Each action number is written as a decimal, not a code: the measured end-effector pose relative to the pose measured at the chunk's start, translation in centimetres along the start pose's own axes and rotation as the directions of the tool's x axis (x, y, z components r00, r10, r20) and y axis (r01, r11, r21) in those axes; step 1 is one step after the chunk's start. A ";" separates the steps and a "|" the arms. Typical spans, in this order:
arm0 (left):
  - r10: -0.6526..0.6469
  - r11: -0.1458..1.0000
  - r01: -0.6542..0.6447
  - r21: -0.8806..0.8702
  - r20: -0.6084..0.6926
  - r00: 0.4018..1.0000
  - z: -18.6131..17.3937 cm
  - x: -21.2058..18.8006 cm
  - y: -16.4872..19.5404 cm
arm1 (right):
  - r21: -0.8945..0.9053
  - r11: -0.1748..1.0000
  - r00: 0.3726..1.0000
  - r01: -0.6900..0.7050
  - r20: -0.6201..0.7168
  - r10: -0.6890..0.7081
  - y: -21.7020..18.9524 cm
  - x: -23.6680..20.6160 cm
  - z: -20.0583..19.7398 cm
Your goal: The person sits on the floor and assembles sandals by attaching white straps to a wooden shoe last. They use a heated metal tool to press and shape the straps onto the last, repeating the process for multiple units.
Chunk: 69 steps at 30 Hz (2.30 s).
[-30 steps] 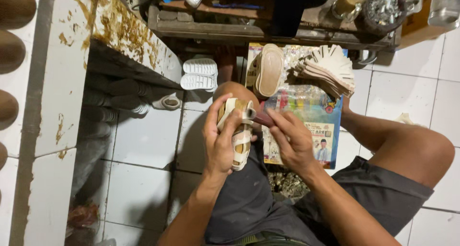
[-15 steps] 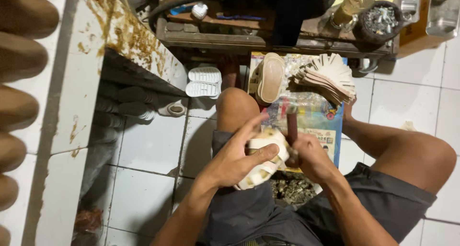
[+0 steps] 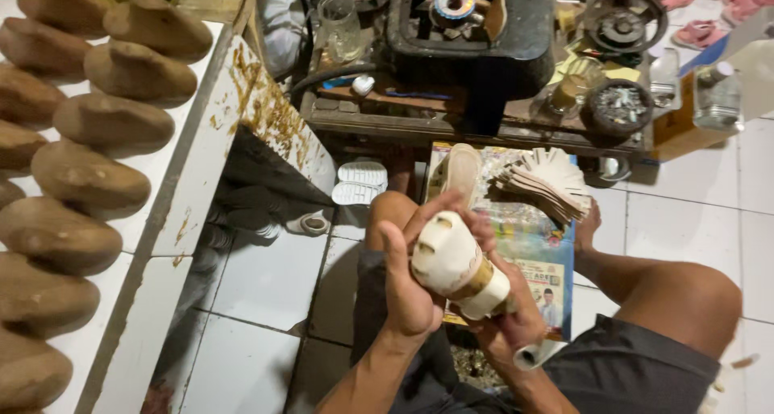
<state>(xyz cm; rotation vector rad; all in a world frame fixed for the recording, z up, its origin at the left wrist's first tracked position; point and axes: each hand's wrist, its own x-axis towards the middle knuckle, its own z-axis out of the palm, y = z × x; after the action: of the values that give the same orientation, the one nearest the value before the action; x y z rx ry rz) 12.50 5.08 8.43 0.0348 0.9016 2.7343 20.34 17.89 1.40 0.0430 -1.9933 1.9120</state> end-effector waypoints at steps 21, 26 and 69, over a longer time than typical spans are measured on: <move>0.130 0.986 -0.075 0.151 -0.394 0.910 -11.5 -3.4 1.0 | -0.430 0.872 0.939 0.235 0.333 -0.089 4.3 1.6 2.7; 0.162 0.964 -0.264 -0.036 -0.708 0.688 -29.3 -2.2 2.4 | -0.427 0.856 0.956 -0.290 -0.087 0.281 10.1 2.2 -1.6; 0.224 0.251 0.052 0.967 -0.110 0.968 -10.7 14.4 -2.0 | -0.779 0.554 0.953 -0.293 -0.187 0.240 20.2 6.0 -7.7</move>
<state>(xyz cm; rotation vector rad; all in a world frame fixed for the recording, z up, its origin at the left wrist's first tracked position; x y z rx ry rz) -2.07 4.10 -2.26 -0.0010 2.5972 1.7378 11.01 28.25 -16.20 -0.5882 -2.7489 0.9237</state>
